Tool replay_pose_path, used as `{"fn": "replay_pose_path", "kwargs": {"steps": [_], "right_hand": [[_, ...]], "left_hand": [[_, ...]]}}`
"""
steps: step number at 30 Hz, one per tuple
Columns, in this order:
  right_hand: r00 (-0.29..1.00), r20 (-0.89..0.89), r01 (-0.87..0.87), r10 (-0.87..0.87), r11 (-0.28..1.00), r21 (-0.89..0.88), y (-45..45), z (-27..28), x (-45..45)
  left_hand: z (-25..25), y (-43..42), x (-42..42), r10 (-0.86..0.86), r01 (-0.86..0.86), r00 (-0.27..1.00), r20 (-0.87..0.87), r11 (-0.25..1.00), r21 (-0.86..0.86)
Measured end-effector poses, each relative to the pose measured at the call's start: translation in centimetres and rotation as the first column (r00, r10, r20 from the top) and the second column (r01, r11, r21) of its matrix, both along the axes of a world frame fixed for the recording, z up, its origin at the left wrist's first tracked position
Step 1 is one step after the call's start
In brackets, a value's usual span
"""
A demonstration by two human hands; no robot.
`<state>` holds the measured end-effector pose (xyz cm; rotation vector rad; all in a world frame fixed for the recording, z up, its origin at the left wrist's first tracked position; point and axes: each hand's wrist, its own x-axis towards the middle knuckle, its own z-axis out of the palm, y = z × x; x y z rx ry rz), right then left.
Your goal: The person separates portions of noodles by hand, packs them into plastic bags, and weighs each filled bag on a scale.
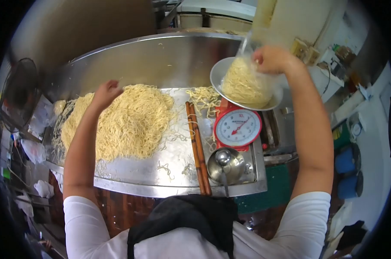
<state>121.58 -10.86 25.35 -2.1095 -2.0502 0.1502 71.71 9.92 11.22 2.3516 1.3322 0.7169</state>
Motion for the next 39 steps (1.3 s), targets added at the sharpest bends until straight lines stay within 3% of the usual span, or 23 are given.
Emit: {"fn": "replay_pose_path", "kwargs": {"steps": [1, 4, 9, 11, 14, 16, 17, 19, 20, 22, 25, 27, 29, 31, 33, 35, 37, 39], "right_hand": [[0.995, 0.102, 0.016, -0.009, 0.998, -0.064, 0.1, -0.3, -0.8], [0.964, 0.261, -0.041, 0.049, 0.999, -0.036, 0.6, -0.1, -0.8], [0.985, 0.142, 0.056, -0.096, 0.963, 0.265, -1.8, 2.4, -2.1], [0.993, 0.056, 0.074, -0.103, 0.921, 0.383, -2.6, 3.3, -2.0], [0.990, -0.137, 0.095, -0.022, 0.830, 0.550, -3.2, 4.5, -2.3], [0.944, -0.313, 0.107, 0.105, 0.800, 0.590, -3.4, 5.6, -3.0], [0.944, -0.304, 0.097, 0.126, 0.777, 0.622, -3.5, 5.8, -3.1], [0.943, -0.287, 0.076, 0.170, 0.728, 0.681, -3.7, 6.1, -3.0], [0.971, -0.226, 0.082, 0.082, 0.770, 0.633, -3.9, 6.0, -2.5], [0.993, -0.085, 0.116, -0.084, 0.840, 0.530, -4.4, 5.7, -1.8], [0.915, -0.388, 0.210, -0.106, 0.948, 0.238, -5.3, 5.5, -4.0], [0.851, -0.520, 0.189, -0.078, 0.968, 0.163, -4.0, 4.6, -4.2], [0.806, -0.589, 0.169, -0.057, 0.976, 0.136, -2.9, 3.8, -3.7], [0.880, -0.454, 0.252, -0.137, 0.946, 0.203, -2.4, 3.4, -2.8], [0.933, -0.256, 0.312, -0.252, 0.921, 0.235, -1.6, 2.7, -0.2], [0.922, -0.273, 0.334, -0.274, 0.920, 0.205, -1.6, 2.1, 1.0], [0.914, -0.285, 0.349, -0.288, 0.917, 0.193, -1.6, 2.0, 1.2], [0.909, -0.295, 0.360, -0.295, 0.912, 0.199, -1.6, 1.9, 0.9]], "left_hand": [[2.2, -1.5, 2.8, -0.068, 0.068, 0.993, 0.102, 0.998, -0.001], [8.3, -7.1, 10.5, -0.278, 0.257, 0.912, 0.303, 0.960, 0.108], [15.6, -14.5, 19.6, -0.600, 0.564, 0.733, 0.320, 0.799, 0.206], [16.1, -15.3, 23.8, -0.677, 0.615, 0.586, 0.445, 0.729, 0.300], [15.8, -16.8, 30.5, -0.441, 0.621, 0.338, 0.831, 0.769, 0.155], [15.1, -16.1, 33.5, -0.523, 0.732, 0.423, 0.740, 0.678, 0.060], [14.8, -15.6, 34.6, -0.566, 0.777, 0.455, 0.687, 0.630, 0.004], [14.9, -16.1, 34.9, -0.381, 0.745, 0.545, 0.747, 0.629, -0.223], [15.0, -16.3, 35.0, -0.285, 0.721, 0.591, 0.755, 0.608, -0.334], [15.5, -15.9, 35.3, -0.141, 0.713, 0.512, 0.848, 0.620, -0.327], [16.7, -15.3, 35.9, 0.022, 0.749, 0.338, 0.941, 0.599, -0.283], [18.4, -16.4, 35.3, 0.178, 0.785, 0.239, 0.955, 0.544, -0.298], [20.1, -16.7, 33.4, 0.122, 0.802, 0.208, 0.970, 0.546, -0.241], [21.4, -15.7, 30.1, 0.064, 0.817, 0.212, 0.975, 0.536, -0.213], [22.7, -15.1, 26.3, -0.036, 0.661, 0.312, 0.949, 0.727, -0.189], [22.9, -11.7, 21.6, 0.000, 0.627, 0.316, 0.949, 0.750, -0.209], [23.1, -10.5, 17.5, 0.126, 0.398, 0.260, 0.957, 0.889, -0.225], [21.6, -4.5, 12.8, 0.056, 0.286, 0.104, 0.993, 0.954, -0.084]]}}
